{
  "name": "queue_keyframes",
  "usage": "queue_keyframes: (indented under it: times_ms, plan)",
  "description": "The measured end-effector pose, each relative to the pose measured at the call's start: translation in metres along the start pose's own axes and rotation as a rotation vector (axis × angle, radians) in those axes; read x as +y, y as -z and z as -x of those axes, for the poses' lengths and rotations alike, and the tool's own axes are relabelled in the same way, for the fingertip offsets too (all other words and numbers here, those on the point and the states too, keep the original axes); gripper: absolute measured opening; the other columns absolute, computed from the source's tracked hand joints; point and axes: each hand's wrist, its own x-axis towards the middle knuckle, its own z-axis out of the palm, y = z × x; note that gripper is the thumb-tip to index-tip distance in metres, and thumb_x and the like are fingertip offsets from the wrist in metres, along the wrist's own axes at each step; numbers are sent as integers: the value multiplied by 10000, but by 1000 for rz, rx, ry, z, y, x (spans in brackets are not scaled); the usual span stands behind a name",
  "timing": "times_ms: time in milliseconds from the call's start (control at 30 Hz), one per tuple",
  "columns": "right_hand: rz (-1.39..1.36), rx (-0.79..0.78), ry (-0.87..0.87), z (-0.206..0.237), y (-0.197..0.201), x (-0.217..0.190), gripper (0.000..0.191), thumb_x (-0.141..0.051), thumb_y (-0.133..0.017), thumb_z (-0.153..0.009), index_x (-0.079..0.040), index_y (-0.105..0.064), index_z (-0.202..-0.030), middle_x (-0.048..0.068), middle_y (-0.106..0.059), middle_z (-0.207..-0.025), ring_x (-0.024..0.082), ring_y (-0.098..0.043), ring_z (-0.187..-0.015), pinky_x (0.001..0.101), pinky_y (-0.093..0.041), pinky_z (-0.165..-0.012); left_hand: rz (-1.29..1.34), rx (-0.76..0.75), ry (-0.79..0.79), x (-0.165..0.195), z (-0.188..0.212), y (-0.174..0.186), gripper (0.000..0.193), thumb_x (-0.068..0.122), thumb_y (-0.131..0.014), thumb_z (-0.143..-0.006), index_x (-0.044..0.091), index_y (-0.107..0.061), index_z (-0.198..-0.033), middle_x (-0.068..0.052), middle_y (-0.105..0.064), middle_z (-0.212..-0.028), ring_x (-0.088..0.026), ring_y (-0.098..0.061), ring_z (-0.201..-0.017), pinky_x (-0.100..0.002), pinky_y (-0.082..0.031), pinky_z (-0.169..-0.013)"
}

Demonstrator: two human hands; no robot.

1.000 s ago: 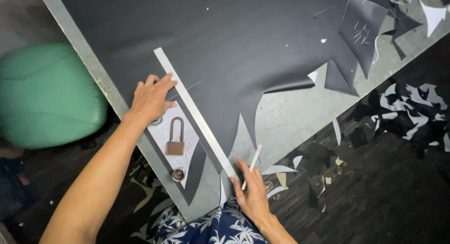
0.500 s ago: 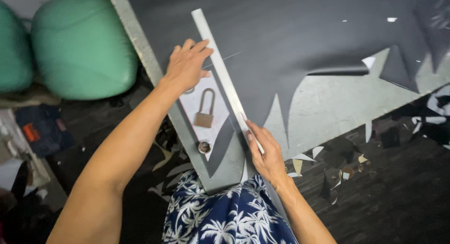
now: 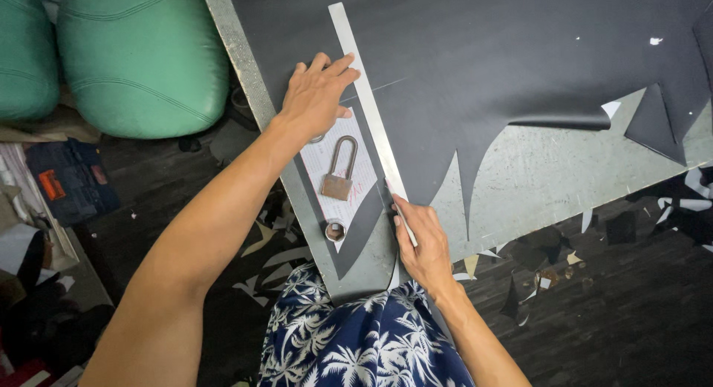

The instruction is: The person cuts a piece of black material using scissors, guided by a white paper template. They then use a ruler and a white marker to draw straight lines on the material. Finally, they cut along the marked lines with the scissors.

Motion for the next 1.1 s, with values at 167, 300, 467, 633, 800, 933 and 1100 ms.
queue_keyframes:
  times_ms: [167,300,467,633,800,933,1100]
  plan:
    - [153,123,22,7,-10,10,439,68,-604,-926,-20,-662,-1352,156,-690,-1137,308,-605,-1026,397,-497,-928,9,-17,5,0,0,0,674,224,-881,-695,130,-658,-1324,-20,-496,-1544,-283,-520,-1205,-471,-424,-935]
    - [143,219,11,8,-19,13,443,-13,-740,-899,-1,-631,-1329,168,-670,-1135,324,-586,-1036,406,-482,-918,3,-11,2,0,0,2,672,235,-884,-686,137,-664,-1313,-19,-501,-1533,-283,-520,-1204,-473,-421,-933]
    - [123,219,-10,7,-20,12,448,-6,-764,-878,-19,-653,-1312,135,-692,-1101,309,-595,-1018,409,-489,-920,-1,-16,-7,-1,0,1,676,241,-885,-696,127,-660,-1323,-27,-495,-1540,-287,-519,-1207,-474,-422,-931]
    - [138,224,-2,7,-20,10,450,-4,-759,-869,-7,-643,-1304,150,-694,-1126,319,-598,-1044,418,-487,-934,9,-17,0,-1,1,0,685,249,-885,-689,131,-657,-1324,-23,-494,-1537,-281,-515,-1204,-473,-415,-938]
    - [132,215,-27,6,-19,12,451,-7,-763,-867,-3,-647,-1302,147,-687,-1083,320,-594,-1021,418,-486,-911,-2,-7,-23,0,0,4,657,240,-870,-722,120,-653,-1331,-27,-499,-1548,-284,-511,-1225,-464,-412,-932]
    - [153,233,11,3,-14,13,456,-12,-765,-857,-11,-647,-1297,151,-677,-1071,324,-588,-1021,427,-484,-912,1,-42,1,5,-3,9,660,241,-855,-725,121,-642,-1338,-37,-492,-1549,-288,-503,-1236,-469,-406,-928]
    - [147,182,-10,0,-5,11,407,-31,-704,-924,-26,-643,-1326,140,-677,-1040,303,-591,-1005,410,-478,-911,-7,-44,-6,8,-4,12,662,227,-846,-739,120,-634,-1357,-56,-486,-1550,-303,-496,-1252,-461,-406,-937]
